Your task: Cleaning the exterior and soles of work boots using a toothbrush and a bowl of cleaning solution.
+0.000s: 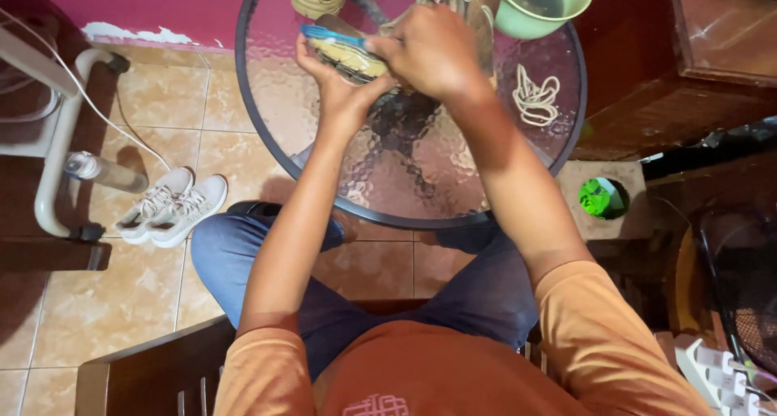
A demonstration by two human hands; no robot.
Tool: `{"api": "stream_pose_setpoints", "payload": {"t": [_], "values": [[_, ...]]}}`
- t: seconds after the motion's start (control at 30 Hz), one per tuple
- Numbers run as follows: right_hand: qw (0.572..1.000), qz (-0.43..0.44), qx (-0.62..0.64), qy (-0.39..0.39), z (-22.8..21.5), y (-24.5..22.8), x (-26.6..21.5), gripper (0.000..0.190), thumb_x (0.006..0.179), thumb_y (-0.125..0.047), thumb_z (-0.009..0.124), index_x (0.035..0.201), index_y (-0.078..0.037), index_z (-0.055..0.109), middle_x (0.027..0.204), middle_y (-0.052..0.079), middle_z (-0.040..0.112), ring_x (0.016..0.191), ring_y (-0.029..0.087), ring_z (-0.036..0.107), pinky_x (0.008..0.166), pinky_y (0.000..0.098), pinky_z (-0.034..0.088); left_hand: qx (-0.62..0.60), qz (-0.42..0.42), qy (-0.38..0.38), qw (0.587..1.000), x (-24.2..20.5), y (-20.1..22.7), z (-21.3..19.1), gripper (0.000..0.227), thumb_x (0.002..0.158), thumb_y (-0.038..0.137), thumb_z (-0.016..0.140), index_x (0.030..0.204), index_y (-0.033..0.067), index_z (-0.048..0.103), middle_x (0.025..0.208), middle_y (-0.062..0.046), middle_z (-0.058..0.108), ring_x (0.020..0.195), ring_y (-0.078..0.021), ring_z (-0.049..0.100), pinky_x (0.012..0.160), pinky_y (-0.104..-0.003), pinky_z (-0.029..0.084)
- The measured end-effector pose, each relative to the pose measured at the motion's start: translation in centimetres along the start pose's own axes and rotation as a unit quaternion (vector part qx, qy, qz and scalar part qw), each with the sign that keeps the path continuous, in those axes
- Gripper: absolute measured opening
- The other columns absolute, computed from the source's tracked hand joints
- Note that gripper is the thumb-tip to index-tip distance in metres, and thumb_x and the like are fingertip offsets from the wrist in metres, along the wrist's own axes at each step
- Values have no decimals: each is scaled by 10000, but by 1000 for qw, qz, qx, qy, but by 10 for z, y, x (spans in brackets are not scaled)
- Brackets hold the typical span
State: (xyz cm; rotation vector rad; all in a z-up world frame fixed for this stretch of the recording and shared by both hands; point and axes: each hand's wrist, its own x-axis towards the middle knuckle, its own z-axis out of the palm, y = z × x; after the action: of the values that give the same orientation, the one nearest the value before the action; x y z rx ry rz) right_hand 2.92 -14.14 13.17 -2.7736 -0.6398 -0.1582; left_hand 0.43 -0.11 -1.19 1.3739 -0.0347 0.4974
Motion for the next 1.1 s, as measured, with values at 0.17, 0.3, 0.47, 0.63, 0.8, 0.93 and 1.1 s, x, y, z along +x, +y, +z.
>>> {"api": "stream_pose_setpoints", "payload": {"t": [0.17,0.3,0.47,0.63,0.8,0.93,1.1], "values": [[1000,-8,-19,4,-16,17,-21,586,1053,-522,722,579,-185,651,537,43,563,574,281,608,562,483,418,-38,36,-2,999,1,-5,0,1369,756,183,1027,1562,162,-78,1640,-240,168,1491,-317,399,1234,-454,376],[999,12,-23,-24,-20,56,-70,712,1104,-562,630,557,-127,489,504,28,449,479,204,421,544,435,258,-32,-4,21,999,4,-6,4,1523,680,167,1056,1589,180,-166,1692,-287,-37,1582,-322,148,1272,-467,204],[978,62,139,143,-7,107,-140,527,1076,-314,738,647,-107,513,624,-32,368,651,59,348,601,325,295,-34,-22,-8,999,1,21,-2,1526,677,244,1027,1579,162,-202,1692,-274,-81,1587,-349,118,1277,-487,194],[895,118,304,303,55,144,-171,261,1075,-183,708,863,-37,749,788,5,696,765,62,583,712,254,466,1,-29,-12,1000,-12,22,-8,1529,636,256,1038,1569,195,-172,1694,-282,-27,1568,-363,203,1234,-510,307],[822,147,396,380,85,167,-183,453,1076,-301,690,690,-84,596,634,-33,475,663,53,421,663,266,325,-31,3,-90,995,-34,23,-28,1361,696,122,1028,1515,215,-55,1574,-286,245,1473,-362,393,1259,-460,343],[739,174,508,406,75,153,-175,418,1057,-285,655,710,-54,619,561,10,461,541,68,398,552,248,353,-5,-14,-75,997,-60,58,-22,1333,707,197,1024,1556,244,-2,1613,-275,207,1461,-348,446,1217,-440,419],[692,157,591,383,79,156,-174,289,1030,-224,689,898,34,698,447,54,389,309,69,341,331,206,270,110,-48,57,991,-78,64,5,1413,600,250,1100,1595,162,102,1637,-302,225,1539,-441,279,1299,-529,232]]}}
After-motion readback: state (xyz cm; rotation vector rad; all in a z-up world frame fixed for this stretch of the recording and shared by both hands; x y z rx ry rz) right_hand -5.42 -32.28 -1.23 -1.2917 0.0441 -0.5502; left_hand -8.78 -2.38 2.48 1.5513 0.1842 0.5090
